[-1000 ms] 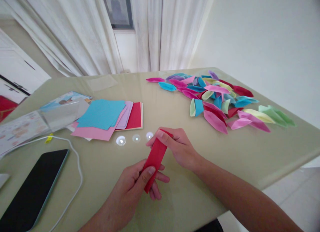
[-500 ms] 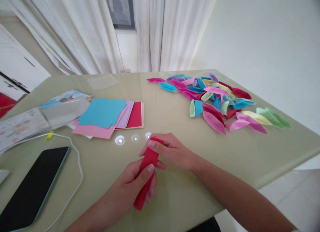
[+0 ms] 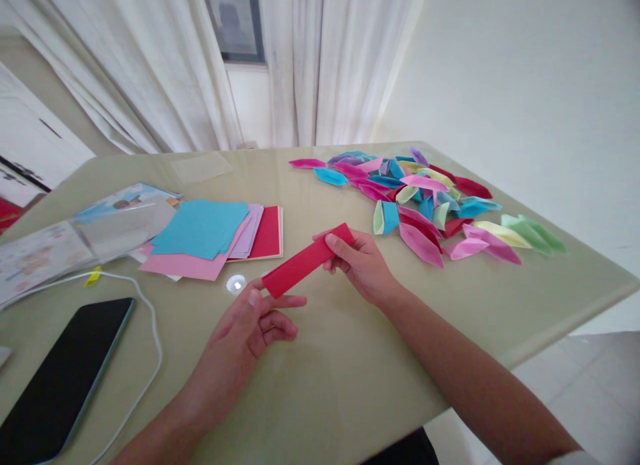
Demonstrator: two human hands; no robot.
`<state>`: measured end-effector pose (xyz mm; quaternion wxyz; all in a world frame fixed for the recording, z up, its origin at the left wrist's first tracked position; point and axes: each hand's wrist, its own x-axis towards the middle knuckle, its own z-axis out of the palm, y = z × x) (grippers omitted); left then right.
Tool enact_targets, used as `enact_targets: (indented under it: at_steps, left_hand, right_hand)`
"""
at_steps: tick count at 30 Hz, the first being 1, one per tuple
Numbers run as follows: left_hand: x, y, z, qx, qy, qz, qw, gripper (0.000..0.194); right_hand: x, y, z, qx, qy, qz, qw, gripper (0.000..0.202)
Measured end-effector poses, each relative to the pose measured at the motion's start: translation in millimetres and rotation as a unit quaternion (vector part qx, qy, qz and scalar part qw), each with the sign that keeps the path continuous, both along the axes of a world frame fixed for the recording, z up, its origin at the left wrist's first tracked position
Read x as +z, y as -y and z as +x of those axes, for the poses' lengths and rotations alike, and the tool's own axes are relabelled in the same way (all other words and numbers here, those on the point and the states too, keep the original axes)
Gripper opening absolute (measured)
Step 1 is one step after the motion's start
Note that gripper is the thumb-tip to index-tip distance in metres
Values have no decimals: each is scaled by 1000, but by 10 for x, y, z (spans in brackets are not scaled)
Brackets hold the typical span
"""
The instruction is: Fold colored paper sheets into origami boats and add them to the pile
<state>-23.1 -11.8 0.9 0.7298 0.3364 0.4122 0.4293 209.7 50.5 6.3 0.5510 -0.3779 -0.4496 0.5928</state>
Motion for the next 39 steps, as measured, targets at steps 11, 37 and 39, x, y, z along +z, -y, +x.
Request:
enact_targets:
  at_steps: [11, 37, 39]
  left_hand:
    - [-5, -145, -47, 78, -69, 3, 995, 50]
    - [121, -175, -148, 64, -242, 224, 942, 29]
    - [114, -164, -145, 69, -229, 238, 942, 26]
  right_hand:
    - [55, 52, 14, 79, 29, 0, 996, 28]
    - [-21, -4, 24, -21, 124, 72, 989, 18]
    - [-30, -1, 16, -27, 124, 74, 989, 17]
